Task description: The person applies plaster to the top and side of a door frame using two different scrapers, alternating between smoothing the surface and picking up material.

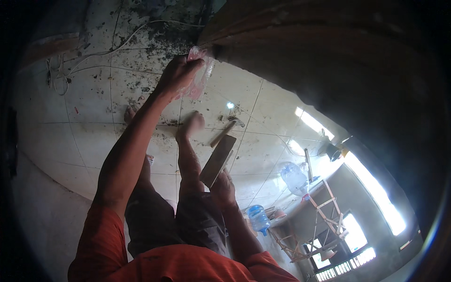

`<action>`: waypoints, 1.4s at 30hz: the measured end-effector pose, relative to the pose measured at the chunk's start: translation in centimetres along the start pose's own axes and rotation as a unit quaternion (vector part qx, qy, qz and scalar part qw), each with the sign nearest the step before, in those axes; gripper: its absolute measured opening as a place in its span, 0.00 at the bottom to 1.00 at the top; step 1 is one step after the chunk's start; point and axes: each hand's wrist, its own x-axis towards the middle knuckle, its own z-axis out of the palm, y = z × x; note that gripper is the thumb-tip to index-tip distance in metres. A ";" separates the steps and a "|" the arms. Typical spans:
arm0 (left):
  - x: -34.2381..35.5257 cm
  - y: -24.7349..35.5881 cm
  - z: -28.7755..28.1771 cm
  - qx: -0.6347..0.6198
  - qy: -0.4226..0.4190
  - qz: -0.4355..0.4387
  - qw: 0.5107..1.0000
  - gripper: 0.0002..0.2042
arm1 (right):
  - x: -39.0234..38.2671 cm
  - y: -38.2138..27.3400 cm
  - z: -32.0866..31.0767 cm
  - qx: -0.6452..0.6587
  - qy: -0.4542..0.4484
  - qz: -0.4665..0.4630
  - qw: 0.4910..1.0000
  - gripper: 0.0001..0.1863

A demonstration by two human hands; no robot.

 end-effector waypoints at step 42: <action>-18.1 31.0 -5.4 0.125 0.010 0.144 0.982 0.18 | -9.5 -2.8 5.3 -0.073 -0.040 -0.175 0.981 0.19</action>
